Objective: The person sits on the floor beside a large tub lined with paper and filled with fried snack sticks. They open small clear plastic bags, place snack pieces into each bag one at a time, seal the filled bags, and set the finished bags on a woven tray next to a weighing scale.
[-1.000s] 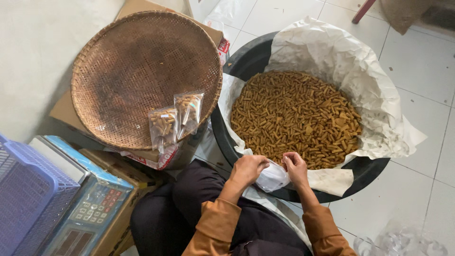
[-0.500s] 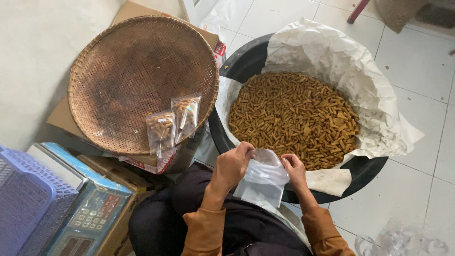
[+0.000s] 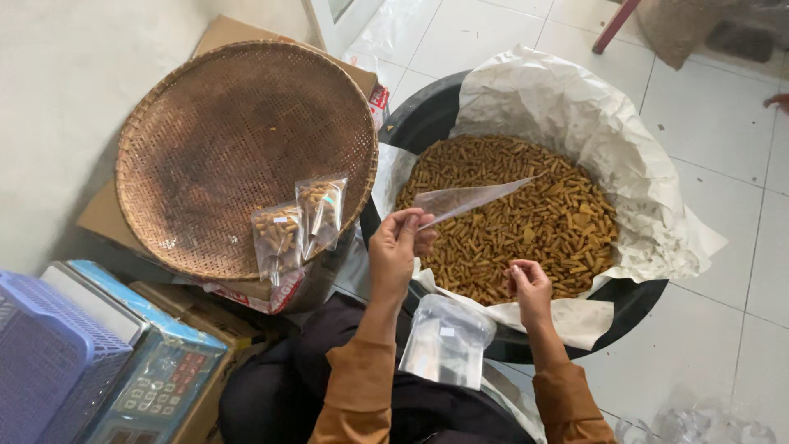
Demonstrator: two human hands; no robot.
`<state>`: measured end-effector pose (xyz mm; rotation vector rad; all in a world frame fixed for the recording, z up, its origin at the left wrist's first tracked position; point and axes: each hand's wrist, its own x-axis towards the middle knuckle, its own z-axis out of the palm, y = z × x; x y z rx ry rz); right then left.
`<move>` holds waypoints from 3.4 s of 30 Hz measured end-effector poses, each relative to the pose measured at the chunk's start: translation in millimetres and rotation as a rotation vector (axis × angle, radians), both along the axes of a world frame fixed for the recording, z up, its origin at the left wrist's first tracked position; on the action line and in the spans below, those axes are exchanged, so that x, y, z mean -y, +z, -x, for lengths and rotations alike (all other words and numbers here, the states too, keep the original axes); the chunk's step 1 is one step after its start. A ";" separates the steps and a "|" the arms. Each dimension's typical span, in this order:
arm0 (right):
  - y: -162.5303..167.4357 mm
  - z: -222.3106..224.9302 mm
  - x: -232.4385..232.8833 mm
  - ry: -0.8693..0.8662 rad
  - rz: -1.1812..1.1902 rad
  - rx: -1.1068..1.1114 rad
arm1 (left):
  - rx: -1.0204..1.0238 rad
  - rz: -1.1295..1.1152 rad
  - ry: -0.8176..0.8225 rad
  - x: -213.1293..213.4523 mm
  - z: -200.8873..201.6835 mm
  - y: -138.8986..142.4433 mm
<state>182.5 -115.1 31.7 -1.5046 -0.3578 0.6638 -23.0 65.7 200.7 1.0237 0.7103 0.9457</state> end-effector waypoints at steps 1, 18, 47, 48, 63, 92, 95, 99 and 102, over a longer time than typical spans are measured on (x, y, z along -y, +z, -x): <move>7.0 -4.7 -2.3 -0.025 -0.026 0.028 | -0.062 0.018 -0.004 -3.7 -11.0 -10.5; 70.0 31.0 -104.8 0.228 -0.199 -0.076 | -0.800 -0.572 -0.055 3.2 -44.8 -74.2; 83.8 25.8 -82.0 0.139 0.163 0.469 | -0.610 -0.447 -0.191 17.6 -47.0 -52.1; 91.5 25.4 -80.6 0.131 0.194 0.559 | -0.664 -0.489 -0.160 17.4 -46.2 -53.5; 141.6 35.9 -44.4 0.935 -0.021 1.462 | -0.703 -1.010 -0.321 12.2 -45.0 -81.5; -38.6 -44.9 -198.6 0.380 0.666 0.156 | -0.813 -0.977 0.115 -37.0 -33.4 -25.7; -62.0 -19.7 -205.0 0.355 0.785 0.354 | -0.865 -0.945 0.126 -41.1 -32.8 -20.4; -77.5 39.0 -193.0 0.375 0.739 0.458 | -0.868 -0.915 0.109 -42.1 -36.7 -14.4; -73.8 56.5 -188.5 0.436 0.716 0.547 | -0.843 -0.893 0.098 -38.4 -45.6 -14.2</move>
